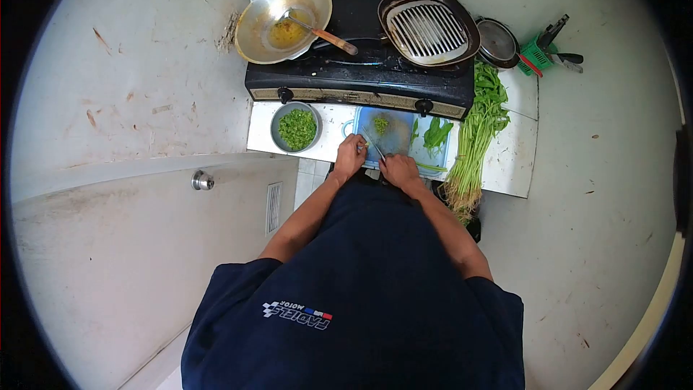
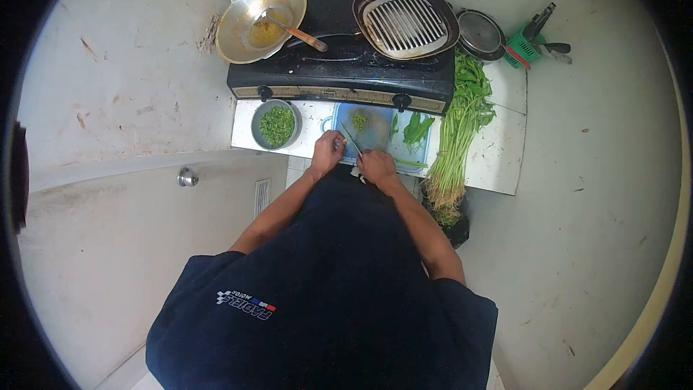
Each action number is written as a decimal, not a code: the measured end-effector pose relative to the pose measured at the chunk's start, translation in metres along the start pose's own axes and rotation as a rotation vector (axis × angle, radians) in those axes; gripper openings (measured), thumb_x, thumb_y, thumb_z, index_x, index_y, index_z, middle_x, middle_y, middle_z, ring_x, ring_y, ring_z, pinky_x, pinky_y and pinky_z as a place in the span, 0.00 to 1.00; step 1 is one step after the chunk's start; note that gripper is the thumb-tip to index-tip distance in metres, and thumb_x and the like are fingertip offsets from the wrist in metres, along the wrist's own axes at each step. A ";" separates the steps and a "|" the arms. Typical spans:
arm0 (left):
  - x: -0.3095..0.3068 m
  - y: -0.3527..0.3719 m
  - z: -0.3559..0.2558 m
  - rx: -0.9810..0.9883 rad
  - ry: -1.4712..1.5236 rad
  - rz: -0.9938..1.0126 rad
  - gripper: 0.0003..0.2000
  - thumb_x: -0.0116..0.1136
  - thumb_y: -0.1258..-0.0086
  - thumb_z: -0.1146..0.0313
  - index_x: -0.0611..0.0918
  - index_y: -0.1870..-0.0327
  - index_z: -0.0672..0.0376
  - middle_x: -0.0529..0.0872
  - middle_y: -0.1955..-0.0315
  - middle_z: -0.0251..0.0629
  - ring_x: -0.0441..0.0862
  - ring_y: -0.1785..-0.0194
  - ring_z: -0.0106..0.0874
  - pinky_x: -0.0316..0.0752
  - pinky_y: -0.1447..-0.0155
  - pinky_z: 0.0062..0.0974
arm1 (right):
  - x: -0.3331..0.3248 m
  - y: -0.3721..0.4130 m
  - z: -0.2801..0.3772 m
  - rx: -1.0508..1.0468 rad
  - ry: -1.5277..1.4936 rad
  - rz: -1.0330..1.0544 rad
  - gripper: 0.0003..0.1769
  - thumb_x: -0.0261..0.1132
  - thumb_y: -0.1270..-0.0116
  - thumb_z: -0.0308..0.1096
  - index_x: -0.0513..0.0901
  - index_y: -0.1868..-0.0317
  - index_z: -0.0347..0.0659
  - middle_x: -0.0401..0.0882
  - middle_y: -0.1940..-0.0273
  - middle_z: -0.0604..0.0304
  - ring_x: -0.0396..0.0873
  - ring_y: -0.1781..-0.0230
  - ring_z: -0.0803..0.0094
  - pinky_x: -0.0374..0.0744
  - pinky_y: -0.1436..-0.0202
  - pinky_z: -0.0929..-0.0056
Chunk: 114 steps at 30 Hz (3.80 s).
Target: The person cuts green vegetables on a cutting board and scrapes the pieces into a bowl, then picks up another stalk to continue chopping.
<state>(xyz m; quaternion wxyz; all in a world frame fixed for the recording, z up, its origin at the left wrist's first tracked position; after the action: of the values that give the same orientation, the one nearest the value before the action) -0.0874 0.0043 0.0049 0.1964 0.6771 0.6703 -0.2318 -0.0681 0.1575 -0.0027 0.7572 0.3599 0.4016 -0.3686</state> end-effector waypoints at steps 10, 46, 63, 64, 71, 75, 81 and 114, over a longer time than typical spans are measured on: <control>-0.003 0.001 0.002 -0.023 0.016 0.004 0.04 0.64 0.36 0.81 0.84 0.62 0.65 0.83 0.66 0.46 0.88 0.64 0.40 0.84 0.62 0.33 | 0.002 0.002 0.007 -0.012 -0.013 0.060 0.23 0.58 0.23 0.47 0.88 0.63 0.36 0.88 0.67 0.42 0.89 0.66 0.46 0.85 0.59 0.49; 0.003 0.006 0.016 -0.119 0.140 0.010 0.02 0.62 0.32 0.82 0.82 0.66 0.67 0.83 0.68 0.44 0.91 0.69 0.33 0.83 0.65 0.28 | 0.002 0.003 0.011 -0.040 -0.006 -0.054 0.24 0.59 0.23 0.49 0.88 0.68 0.37 0.87 0.71 0.43 0.88 0.69 0.47 0.85 0.63 0.51; -0.001 0.008 0.012 -0.075 0.100 -0.016 0.01 0.62 0.34 0.82 0.83 0.64 0.67 0.82 0.70 0.44 0.90 0.70 0.34 0.83 0.64 0.29 | 0.003 0.004 0.013 -0.069 0.008 -0.115 0.22 0.60 0.25 0.47 0.88 0.68 0.38 0.87 0.72 0.44 0.88 0.69 0.49 0.85 0.62 0.52; -0.001 0.008 0.014 -0.074 0.097 -0.018 0.02 0.63 0.34 0.81 0.83 0.63 0.67 0.82 0.70 0.44 0.89 0.70 0.34 0.83 0.64 0.30 | 0.003 0.004 0.012 -0.045 0.011 -0.093 0.22 0.60 0.25 0.47 0.88 0.67 0.38 0.87 0.70 0.44 0.88 0.67 0.49 0.85 0.60 0.52; 0.000 0.010 0.017 -0.120 0.069 -0.006 0.07 0.65 0.35 0.79 0.85 0.58 0.68 0.85 0.66 0.45 0.89 0.64 0.34 0.85 0.58 0.29 | 0.004 0.011 -0.001 0.028 0.003 -0.044 0.24 0.58 0.24 0.49 0.89 0.68 0.39 0.88 0.71 0.44 0.88 0.68 0.47 0.85 0.60 0.50; -0.001 0.010 0.017 -0.096 0.109 -0.035 0.05 0.63 0.38 0.81 0.84 0.61 0.67 0.82 0.68 0.45 0.87 0.67 0.36 0.84 0.59 0.31 | 0.007 0.007 0.000 0.015 -0.004 -0.051 0.24 0.59 0.24 0.49 0.88 0.67 0.39 0.88 0.71 0.44 0.88 0.69 0.46 0.85 0.60 0.49; -0.003 0.007 0.012 -0.049 0.032 -0.029 0.06 0.63 0.38 0.80 0.84 0.61 0.66 0.82 0.67 0.46 0.86 0.67 0.38 0.83 0.59 0.32 | 0.004 0.008 0.005 -0.021 -0.024 -0.043 0.23 0.60 0.25 0.49 0.88 0.66 0.38 0.87 0.71 0.43 0.88 0.68 0.46 0.85 0.61 0.49; -0.009 0.012 0.000 -0.074 0.118 -0.062 0.04 0.63 0.34 0.85 0.82 0.62 0.68 0.80 0.67 0.44 0.88 0.68 0.33 0.83 0.63 0.28 | 0.009 0.012 0.006 -0.027 -0.017 0.009 0.22 0.59 0.24 0.48 0.88 0.65 0.38 0.87 0.71 0.41 0.87 0.69 0.45 0.84 0.61 0.49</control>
<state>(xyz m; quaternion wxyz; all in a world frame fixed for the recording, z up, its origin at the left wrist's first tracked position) -0.0756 -0.0031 0.0090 0.1744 0.6605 0.7096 -0.1726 -0.0519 0.1557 -0.0048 0.7670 0.3482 0.3985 -0.3627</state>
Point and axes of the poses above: each hand's wrist, its own y-axis away from the middle knuckle, its own x-axis out of the palm, z = x × y, the point moved 9 cm from there along -y, towards the middle knuckle
